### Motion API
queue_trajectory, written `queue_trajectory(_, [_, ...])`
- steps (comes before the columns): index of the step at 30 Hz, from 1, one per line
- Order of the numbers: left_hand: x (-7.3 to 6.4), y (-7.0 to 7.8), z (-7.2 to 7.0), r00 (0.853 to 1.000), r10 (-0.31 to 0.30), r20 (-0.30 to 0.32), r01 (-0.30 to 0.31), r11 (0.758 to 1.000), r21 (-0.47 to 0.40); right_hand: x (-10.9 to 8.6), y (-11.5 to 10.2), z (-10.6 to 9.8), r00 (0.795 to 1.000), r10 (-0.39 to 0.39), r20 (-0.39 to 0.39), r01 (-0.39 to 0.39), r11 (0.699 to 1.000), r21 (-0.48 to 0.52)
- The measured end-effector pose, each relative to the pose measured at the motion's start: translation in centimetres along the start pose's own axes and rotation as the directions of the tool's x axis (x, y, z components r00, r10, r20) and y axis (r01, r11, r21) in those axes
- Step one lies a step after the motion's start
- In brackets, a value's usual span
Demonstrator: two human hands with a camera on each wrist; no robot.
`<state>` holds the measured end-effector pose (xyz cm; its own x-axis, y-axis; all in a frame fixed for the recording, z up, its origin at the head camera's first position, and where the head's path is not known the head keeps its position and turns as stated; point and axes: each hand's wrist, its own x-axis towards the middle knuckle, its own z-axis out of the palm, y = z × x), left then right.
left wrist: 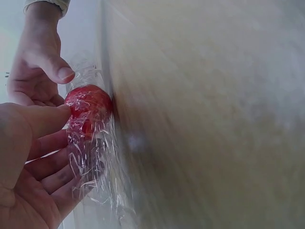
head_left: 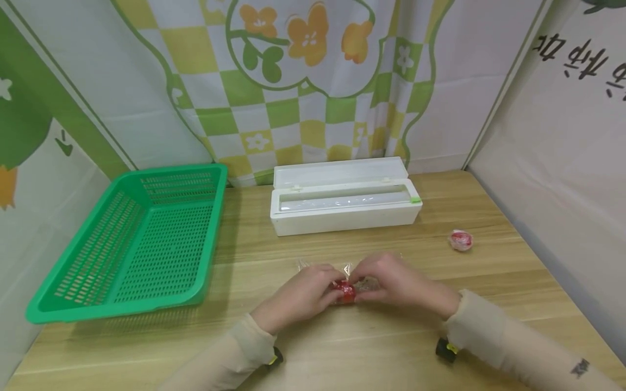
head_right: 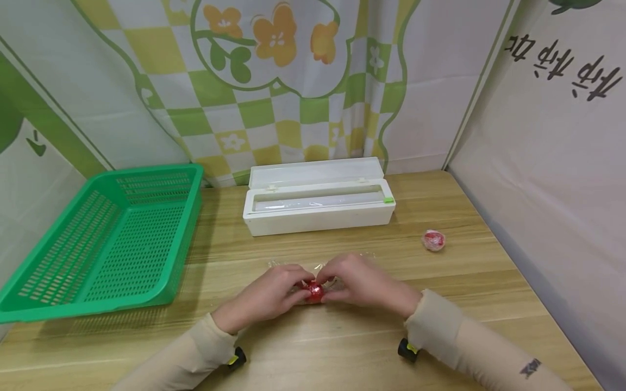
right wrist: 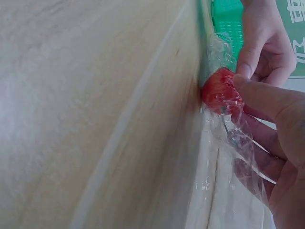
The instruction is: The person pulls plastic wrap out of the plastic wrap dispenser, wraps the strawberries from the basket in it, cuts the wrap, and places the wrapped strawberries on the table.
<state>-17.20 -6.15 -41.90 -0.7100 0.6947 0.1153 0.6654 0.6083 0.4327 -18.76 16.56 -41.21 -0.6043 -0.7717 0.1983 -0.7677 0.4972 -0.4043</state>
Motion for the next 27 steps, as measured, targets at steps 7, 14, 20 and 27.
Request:
queue_trajectory(7, [-0.06,0.06,-0.06,0.999,-0.009,-0.037,0.011,0.998,0.057,0.15,0.37,0.51,0.996,0.083,0.012,-0.083,0.996,0.045])
queue_trajectory(14, [0.13,-0.08,-0.01,0.999,0.040,-0.037,-0.039,0.999,0.010,0.06,0.61,0.50,0.978,0.198,0.060,-0.204,0.969,0.138])
queue_trajectory(20, [0.39,-0.25,0.04,0.999,0.029,-0.038,-0.029,1.000,0.002,0.08,0.77,0.24,0.982,0.190,0.020,-0.191,0.973,0.129])
queue_trajectory(27, [0.64,-0.45,-0.23,1.000,-0.017,-0.012,0.017,1.000,-0.023,0.38,0.48,-0.06,0.993,0.118,-0.001,-0.117,0.987,0.106])
